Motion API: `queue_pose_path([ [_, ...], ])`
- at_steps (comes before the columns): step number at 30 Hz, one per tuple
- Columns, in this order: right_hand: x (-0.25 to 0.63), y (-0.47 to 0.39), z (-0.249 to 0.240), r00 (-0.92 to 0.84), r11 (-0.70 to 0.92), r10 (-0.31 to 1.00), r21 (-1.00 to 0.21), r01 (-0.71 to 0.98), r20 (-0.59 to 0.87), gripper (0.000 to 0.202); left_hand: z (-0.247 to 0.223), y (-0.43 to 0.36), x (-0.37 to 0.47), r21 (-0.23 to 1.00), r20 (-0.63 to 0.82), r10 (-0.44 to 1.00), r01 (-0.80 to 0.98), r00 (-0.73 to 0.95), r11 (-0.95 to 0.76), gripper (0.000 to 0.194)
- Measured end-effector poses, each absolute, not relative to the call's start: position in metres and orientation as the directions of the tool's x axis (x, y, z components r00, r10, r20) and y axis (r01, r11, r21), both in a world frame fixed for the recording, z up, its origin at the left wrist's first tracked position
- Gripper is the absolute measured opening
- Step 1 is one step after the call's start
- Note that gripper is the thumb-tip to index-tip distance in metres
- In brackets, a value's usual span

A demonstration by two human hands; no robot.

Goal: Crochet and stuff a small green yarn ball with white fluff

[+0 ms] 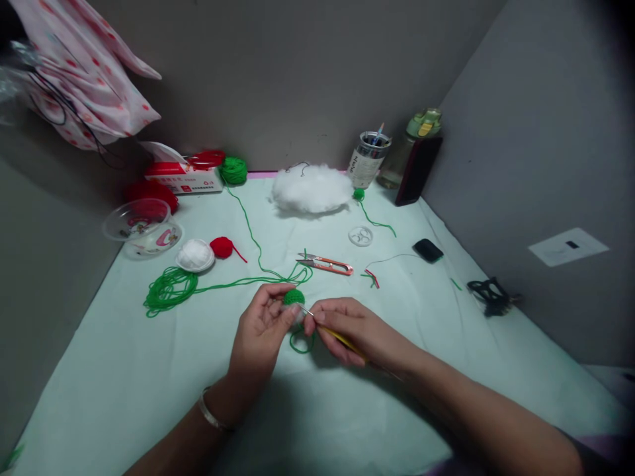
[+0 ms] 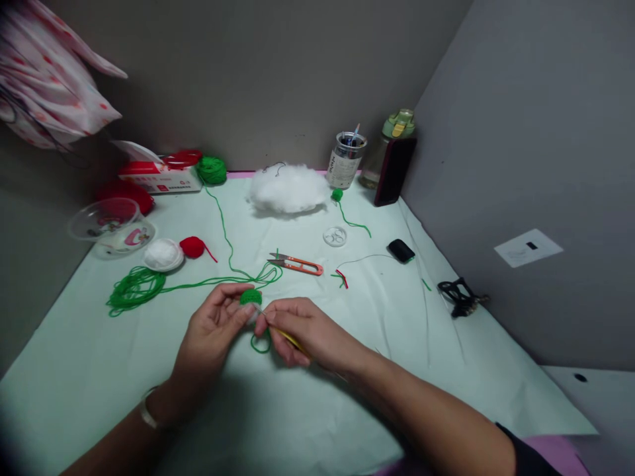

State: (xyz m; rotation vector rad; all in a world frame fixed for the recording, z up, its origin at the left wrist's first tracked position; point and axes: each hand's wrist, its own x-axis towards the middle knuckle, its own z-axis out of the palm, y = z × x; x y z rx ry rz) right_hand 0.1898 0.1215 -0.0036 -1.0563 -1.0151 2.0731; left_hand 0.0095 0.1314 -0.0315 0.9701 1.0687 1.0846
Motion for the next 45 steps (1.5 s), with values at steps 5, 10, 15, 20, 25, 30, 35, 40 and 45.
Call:
queue_pose_path([
  [5,0.191,0.126,-0.007,-0.546,-0.606,0.736,-0.749,-0.267,-0.4,0.025,-0.037,0.127,0.01,0.985,-0.11,0.988,-0.118,0.109,0.123,0.034],
  [10,0.187,0.122,-0.006,-0.498,-0.521,0.785,-0.828,-0.207,-0.369,0.027,-0.031,0.127,0.009,0.995,-0.082,0.98,-0.048,0.183,0.092,0.024],
  [15,0.176,0.098,0.009,-0.366,0.012,0.92,-0.925,0.38,-0.139,0.026,-0.025,0.126,0.011,0.996,-0.087,0.968,-0.01,0.237,0.092,0.011],
  [20,0.168,0.092,0.005,-0.38,0.027,0.917,-0.93,0.368,-0.124,0.024,-0.029,0.126,0.015,0.996,-0.083,0.966,-0.005,0.245,0.087,0.011],
  [25,0.175,0.112,-0.006,-0.518,-0.499,0.777,-0.852,-0.159,-0.358,0.025,-0.034,0.126,0.013,0.996,-0.052,0.989,0.075,0.139,0.042,0.013],
  [30,0.187,0.116,0.002,-0.863,-0.641,0.425,-0.764,-0.074,-0.273,0.04,-0.038,0.129,-0.001,0.95,0.289,0.956,0.112,0.048,-0.293,0.016],
  [35,0.187,0.109,0.011,-0.874,-0.46,0.426,-0.888,0.013,-0.234,0.049,-0.028,0.134,-0.005,0.985,-0.099,0.995,-0.141,0.03,0.102,0.029],
  [40,0.19,0.116,0.003,-0.295,-0.144,0.947,-0.989,-0.031,-0.128,0.027,-0.026,0.132,0.002,0.935,-0.204,0.961,-0.255,0.185,0.248,0.027],
  [45,0.185,0.115,-0.01,-0.355,0.07,0.934,-0.957,0.281,-0.036,0.036,-0.031,0.13,0.005,0.953,-0.195,0.915,-0.153,0.353,0.262,0.03],
])
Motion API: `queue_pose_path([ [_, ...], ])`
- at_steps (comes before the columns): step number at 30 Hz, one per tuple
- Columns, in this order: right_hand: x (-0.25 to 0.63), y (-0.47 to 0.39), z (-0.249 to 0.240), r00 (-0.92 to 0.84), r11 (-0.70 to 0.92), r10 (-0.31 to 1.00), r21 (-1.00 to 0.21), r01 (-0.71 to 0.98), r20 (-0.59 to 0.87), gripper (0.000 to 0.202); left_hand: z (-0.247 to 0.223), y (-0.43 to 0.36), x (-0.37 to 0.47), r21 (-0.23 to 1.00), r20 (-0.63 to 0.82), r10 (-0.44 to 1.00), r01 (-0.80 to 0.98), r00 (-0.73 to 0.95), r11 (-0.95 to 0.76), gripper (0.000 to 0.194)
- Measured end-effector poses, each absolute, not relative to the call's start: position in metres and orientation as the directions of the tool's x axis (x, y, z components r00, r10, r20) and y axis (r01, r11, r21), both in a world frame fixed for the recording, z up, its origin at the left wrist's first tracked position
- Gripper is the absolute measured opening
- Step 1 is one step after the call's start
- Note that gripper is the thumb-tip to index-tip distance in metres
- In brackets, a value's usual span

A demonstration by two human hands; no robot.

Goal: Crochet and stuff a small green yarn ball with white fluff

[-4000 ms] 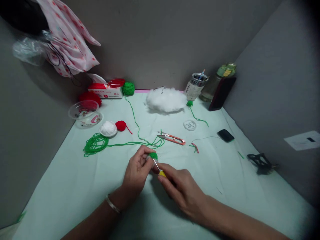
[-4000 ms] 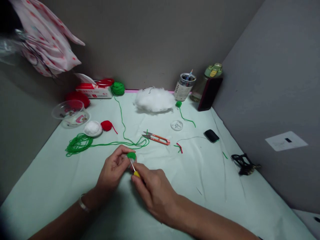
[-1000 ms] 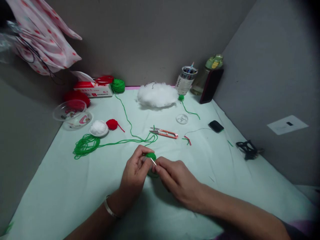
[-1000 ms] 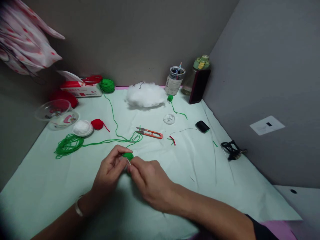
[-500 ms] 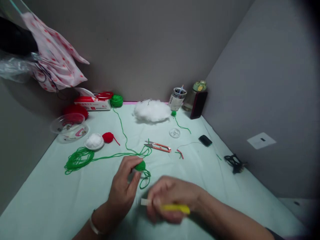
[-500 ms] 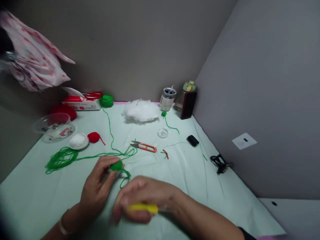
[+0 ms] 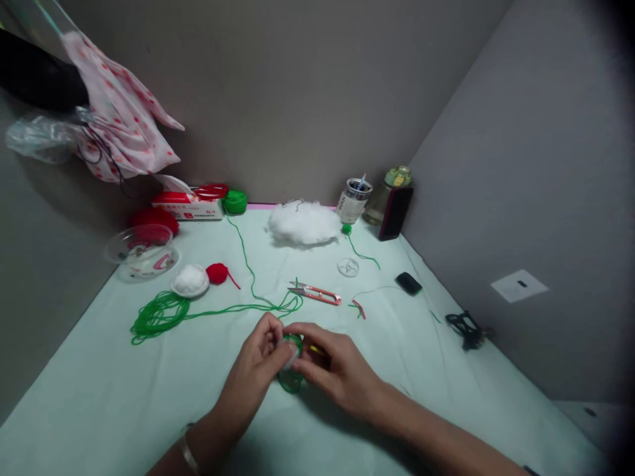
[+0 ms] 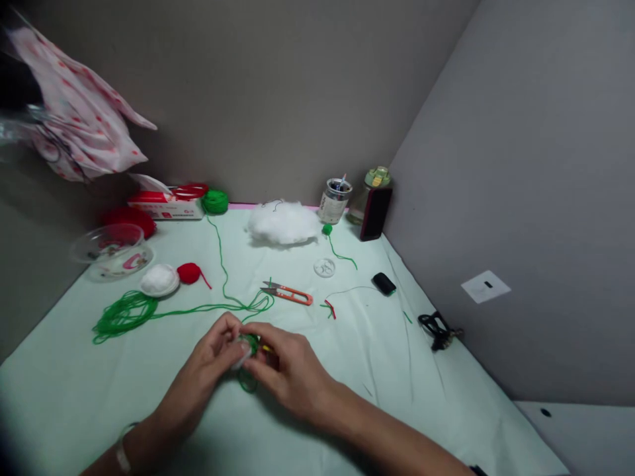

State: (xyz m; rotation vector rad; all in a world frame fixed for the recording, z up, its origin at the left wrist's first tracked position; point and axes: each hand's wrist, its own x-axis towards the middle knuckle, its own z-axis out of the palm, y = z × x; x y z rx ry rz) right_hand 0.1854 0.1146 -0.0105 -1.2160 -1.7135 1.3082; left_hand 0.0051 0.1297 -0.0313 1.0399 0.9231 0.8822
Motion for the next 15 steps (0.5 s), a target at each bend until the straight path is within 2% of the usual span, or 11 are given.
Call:
queue_pose_path([
  [3,0.183,0.112,-0.015,-0.301,0.108,0.953,-0.943,0.315,0.009,0.03,-0.028,0.129,0.005,0.935,-0.202,0.912,-0.205,0.358,0.288,0.028],
  [6,0.182,0.112,-0.016,-0.231,0.053,0.973,-0.96,0.275,-0.013,0.027,-0.021,0.13,0.007,0.866,-0.251,0.897,-0.33,0.363,0.376,0.033],
  [8,0.181,0.111,-0.015,-0.21,0.008,0.977,-0.975,0.223,-0.04,0.026,-0.02,0.129,0.009,0.818,-0.294,0.884,-0.382,0.364,0.429,0.03],
  [11,0.18,0.11,-0.017,-0.216,-0.006,0.975,-0.983,0.183,-0.046,0.027,-0.021,0.127,0.011,0.786,-0.323,0.871,-0.407,0.371,0.465,0.025],
  [15,0.179,0.11,-0.023,-0.211,0.012,0.977,-0.983,0.184,-0.027,0.025,-0.022,0.123,0.012,0.779,-0.316,0.865,-0.414,0.39,0.471,0.033],
])
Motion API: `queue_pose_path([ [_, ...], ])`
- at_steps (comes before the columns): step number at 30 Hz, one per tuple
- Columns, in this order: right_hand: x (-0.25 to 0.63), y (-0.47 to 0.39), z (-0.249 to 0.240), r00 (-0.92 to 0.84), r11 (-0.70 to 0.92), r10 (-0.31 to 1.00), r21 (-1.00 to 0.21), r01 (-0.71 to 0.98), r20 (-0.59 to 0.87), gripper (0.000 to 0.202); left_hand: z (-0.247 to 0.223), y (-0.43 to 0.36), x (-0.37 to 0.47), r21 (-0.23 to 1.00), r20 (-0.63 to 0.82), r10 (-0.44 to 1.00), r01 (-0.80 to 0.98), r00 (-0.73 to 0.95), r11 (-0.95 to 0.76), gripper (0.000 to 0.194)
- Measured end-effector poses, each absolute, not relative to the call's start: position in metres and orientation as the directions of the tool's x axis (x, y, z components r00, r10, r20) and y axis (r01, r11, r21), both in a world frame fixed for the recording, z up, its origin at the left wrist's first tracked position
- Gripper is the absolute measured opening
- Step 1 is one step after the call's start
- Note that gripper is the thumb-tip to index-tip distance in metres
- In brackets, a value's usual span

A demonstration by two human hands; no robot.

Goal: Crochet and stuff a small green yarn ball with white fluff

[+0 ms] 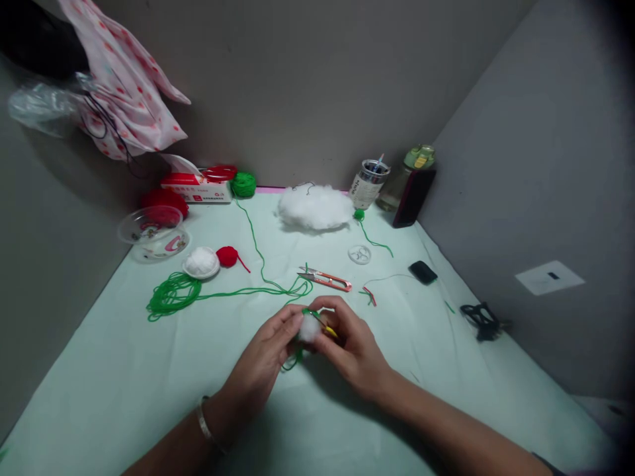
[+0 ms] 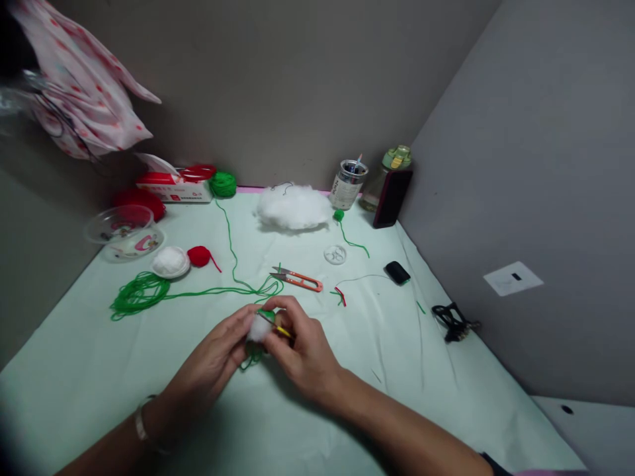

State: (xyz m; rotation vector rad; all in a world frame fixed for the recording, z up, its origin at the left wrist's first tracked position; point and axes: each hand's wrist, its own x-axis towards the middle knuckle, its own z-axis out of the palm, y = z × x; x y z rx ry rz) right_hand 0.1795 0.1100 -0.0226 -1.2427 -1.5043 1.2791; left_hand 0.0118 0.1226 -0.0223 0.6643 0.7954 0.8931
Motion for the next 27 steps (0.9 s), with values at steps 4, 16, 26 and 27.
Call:
queue_pose_path([
  [4,0.181,0.111,-0.025,-0.213,-0.002,0.976,-0.982,0.188,-0.043,0.025,-0.02,0.122,0.013,0.788,-0.31,0.855,-0.392,0.416,0.476,0.035],
  [16,0.182,0.114,-0.02,-0.268,0.062,0.963,-0.958,0.28,-0.016,0.026,-0.043,0.127,0.015,0.858,-0.258,0.893,-0.338,0.368,0.387,0.041],
  [26,0.198,0.116,0.016,-0.337,-0.115,0.931,-0.989,0.095,-0.14,0.031,-0.03,0.128,0.008,0.956,-0.225,0.928,-0.115,0.297,0.269,0.037],
  [27,0.199,0.116,0.015,-0.368,-0.162,0.912,-0.983,0.08,-0.181,0.032,-0.028,0.128,0.007,0.962,-0.233,0.929,-0.07,0.288,0.262,0.035],
])
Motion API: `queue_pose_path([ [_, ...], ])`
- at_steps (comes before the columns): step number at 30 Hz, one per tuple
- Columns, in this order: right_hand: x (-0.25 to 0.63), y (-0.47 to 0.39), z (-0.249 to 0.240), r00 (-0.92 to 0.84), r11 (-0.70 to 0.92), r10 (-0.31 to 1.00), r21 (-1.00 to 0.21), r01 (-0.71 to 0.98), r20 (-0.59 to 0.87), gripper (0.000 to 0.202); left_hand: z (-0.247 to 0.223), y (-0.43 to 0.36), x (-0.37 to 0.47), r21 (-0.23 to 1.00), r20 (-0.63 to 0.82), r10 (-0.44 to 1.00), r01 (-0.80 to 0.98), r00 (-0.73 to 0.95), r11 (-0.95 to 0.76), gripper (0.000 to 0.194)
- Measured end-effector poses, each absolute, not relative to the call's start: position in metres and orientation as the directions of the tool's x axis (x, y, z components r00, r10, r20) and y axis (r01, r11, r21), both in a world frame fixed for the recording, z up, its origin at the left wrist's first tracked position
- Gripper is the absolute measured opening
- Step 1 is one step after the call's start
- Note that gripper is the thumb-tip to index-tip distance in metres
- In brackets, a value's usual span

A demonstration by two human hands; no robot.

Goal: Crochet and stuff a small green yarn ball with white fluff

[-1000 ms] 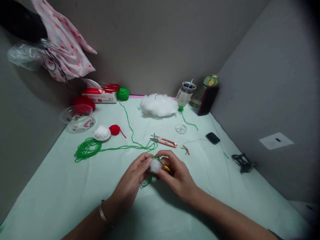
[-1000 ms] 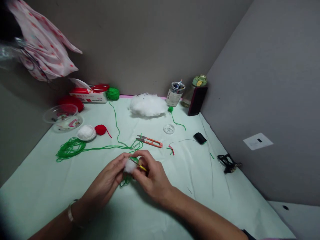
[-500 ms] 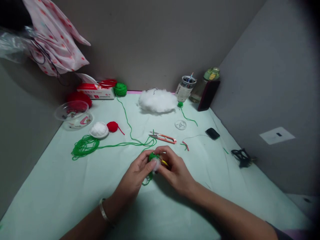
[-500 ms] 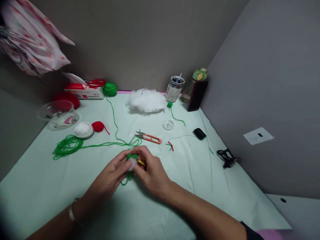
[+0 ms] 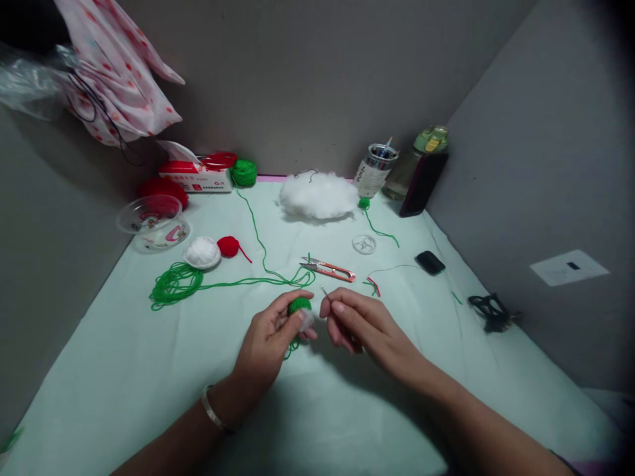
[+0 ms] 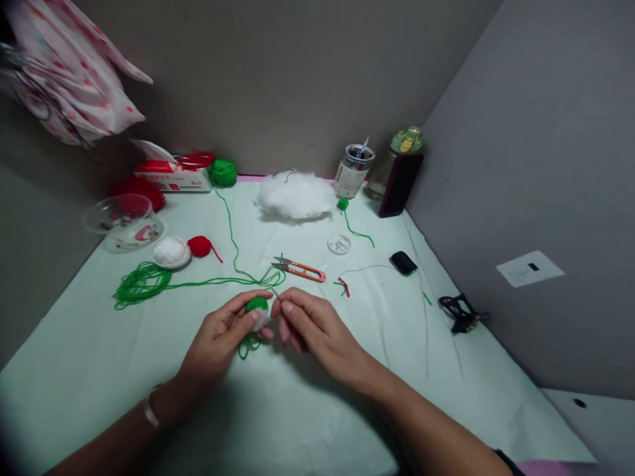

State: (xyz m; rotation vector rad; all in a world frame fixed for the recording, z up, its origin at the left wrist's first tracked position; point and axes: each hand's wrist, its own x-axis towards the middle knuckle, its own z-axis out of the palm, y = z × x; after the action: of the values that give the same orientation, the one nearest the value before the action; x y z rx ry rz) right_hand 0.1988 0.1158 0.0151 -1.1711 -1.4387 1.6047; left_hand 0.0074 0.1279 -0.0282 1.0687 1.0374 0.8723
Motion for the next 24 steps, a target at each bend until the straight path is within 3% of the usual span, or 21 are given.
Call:
queue_pose_path([
  [6,0.195,0.113,0.008,-0.503,-0.414,0.78,-0.91,0.033,-0.373,0.027,-0.025,0.128,0.005,0.975,-0.2,0.949,0.143,0.243,0.169,0.03],
  [10,0.191,0.116,0.004,-0.529,-0.517,0.736,-0.855,-0.039,-0.421,0.026,-0.024,0.128,0.006,0.971,-0.158,0.959,0.214,0.234,0.107,0.029],
  [20,0.191,0.127,-0.007,-0.576,-0.613,0.717,-0.749,-0.251,-0.393,0.023,-0.031,0.127,0.006,0.949,-0.042,0.978,0.316,0.204,-0.025,0.033],
  [24,0.186,0.119,-0.001,-0.481,-0.488,0.788,-0.866,-0.109,-0.384,0.026,-0.033,0.127,0.005,0.944,-0.025,0.963,0.323,0.267,-0.065,0.03],
])
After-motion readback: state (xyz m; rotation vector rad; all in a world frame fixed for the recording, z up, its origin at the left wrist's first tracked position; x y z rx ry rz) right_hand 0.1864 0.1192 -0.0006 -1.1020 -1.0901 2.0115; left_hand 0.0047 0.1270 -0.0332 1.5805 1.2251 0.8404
